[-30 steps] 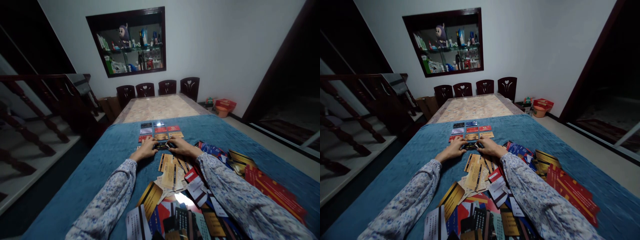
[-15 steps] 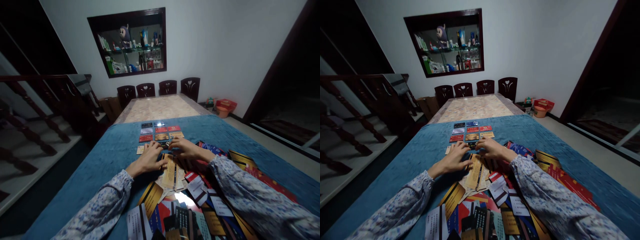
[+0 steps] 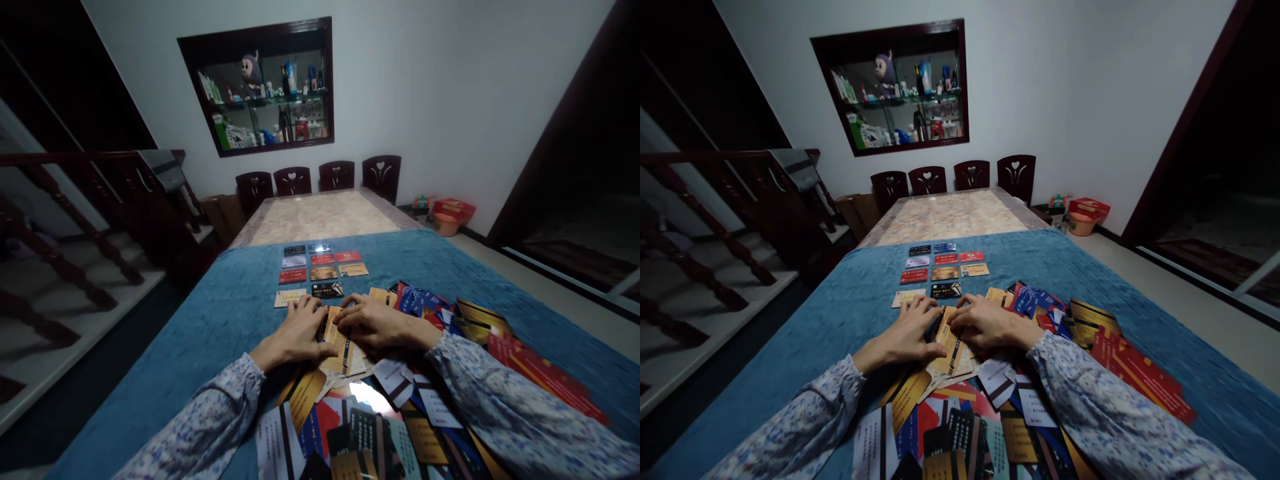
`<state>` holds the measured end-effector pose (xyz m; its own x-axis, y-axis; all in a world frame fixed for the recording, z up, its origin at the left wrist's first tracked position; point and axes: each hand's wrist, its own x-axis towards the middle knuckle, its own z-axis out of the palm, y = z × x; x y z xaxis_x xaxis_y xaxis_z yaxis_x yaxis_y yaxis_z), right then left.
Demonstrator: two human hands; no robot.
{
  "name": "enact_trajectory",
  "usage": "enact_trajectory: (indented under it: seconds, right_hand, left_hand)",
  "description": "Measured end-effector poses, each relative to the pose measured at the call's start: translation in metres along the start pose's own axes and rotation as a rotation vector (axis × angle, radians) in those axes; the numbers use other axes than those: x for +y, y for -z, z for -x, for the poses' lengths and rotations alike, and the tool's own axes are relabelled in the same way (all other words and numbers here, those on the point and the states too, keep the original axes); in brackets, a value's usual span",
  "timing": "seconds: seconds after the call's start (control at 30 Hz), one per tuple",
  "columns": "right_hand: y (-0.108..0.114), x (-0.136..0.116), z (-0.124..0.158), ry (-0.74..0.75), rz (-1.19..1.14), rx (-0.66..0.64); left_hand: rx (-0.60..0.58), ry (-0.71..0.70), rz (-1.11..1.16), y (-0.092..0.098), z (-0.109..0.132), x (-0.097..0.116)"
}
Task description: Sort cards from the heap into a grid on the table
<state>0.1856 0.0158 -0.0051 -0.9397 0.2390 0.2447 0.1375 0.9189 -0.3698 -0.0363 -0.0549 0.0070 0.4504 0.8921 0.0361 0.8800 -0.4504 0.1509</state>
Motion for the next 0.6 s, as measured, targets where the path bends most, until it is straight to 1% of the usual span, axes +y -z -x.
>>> enact_trajectory:
  seconds: [0.2,0.43,0.6]
  right_hand:
    - [-0.004,0.002,0.002,-0.002,0.045,0.005]
    - [-0.009,0.004,0.002,-0.044,0.173,0.015]
    - [-0.011,0.003,0.001,-0.091,0.242,-0.003]
  left_hand:
    - [0.019,-0.047,0.013,0.001,0.003,-0.003]
    - [-0.029,-0.112,-0.009,0.000,0.005,0.006]
    - [-0.032,-0.126,-0.053,0.005,0.009,0.013]
